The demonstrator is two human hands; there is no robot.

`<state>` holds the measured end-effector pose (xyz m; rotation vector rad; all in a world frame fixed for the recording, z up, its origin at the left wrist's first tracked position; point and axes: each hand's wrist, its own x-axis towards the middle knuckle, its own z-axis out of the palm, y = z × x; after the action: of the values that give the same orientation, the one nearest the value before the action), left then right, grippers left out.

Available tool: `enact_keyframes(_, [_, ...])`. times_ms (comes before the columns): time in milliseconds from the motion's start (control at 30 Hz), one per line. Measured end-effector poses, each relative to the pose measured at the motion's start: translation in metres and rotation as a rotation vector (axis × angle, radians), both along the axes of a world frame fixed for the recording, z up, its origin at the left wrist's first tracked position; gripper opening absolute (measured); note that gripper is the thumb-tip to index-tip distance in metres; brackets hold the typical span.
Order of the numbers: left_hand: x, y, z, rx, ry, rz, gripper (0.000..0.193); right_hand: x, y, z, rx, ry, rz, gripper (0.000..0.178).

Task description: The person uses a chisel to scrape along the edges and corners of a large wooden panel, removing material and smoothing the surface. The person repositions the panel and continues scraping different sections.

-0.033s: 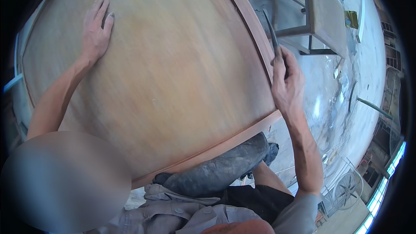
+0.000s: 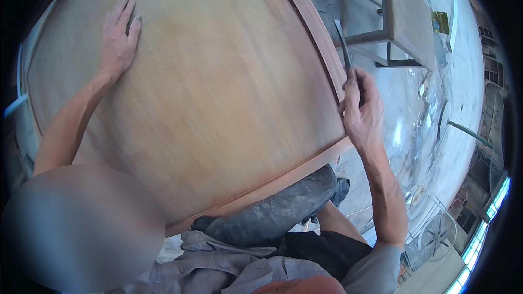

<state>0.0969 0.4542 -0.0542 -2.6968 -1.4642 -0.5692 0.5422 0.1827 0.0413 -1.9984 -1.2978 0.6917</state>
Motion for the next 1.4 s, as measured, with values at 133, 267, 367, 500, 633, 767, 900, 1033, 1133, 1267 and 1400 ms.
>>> enact_keyframes(133, [0.005,0.007,-0.006,0.006,0.007,-0.016,0.054,0.001,-0.053,0.029,-0.406,0.226,-0.091,0.040])
enact_keyframes(267, [0.004,0.010,-0.007,-0.005,0.012,-0.003,0.054,0.006,-0.078,-0.005,-0.050,-0.201,0.129,0.051])
enact_keyframes(367, [0.003,0.008,-0.008,-0.018,0.007,0.009,0.054,0.002,-0.080,-0.011,-0.134,-0.253,0.132,0.056])
enact_keyframes(500, [0.001,0.010,-0.008,-0.023,-0.005,-0.004,0.055,0.003,-0.082,-0.020,-0.061,-0.314,0.149,0.060])
enact_keyframes(633, [0.002,0.010,-0.010,-0.013,0.022,0.005,0.055,0.003,-0.086,-0.021,-0.070,-0.348,0.134,0.061])
enact_keyframes(767, [0.000,0.011,-0.009,0.003,0.040,-0.005,0.055,-0.001,-0.084,-0.019,-0.088,-0.348,0.121,0.062])
enact_keyframes(900, [0.007,0.007,-0.003,-0.010,0.057,0.003,0.054,0.003,-0.085,-0.027,-0.010,-0.374,0.145,0.062])
enact_keyframes(1033, [0.004,0.005,-0.001,-0.010,0.081,0.017,0.054,0.002,-0.084,-0.032,-0.007,-0.430,0.182,0.060])
enact_keyframes(1133, [0.005,0.004,-0.001,-0.017,0.084,0.015,0.055,0.004,-0.085,-0.034,-0.005,-0.451,0.198,0.060])
enact_keyframes(1267, [0.006,0.003,0.000,-0.017,0.071,0.010,0.054,0.005,-0.085,-0.037,0.020,-0.458,0.206,0.060])
enact_keyframes(1400, [0.006,0.003,0.002,-0.007,0.076,0.010,0.054,0.006,-0.085,-0.041,0.041,-0.485,0.215,0.060])
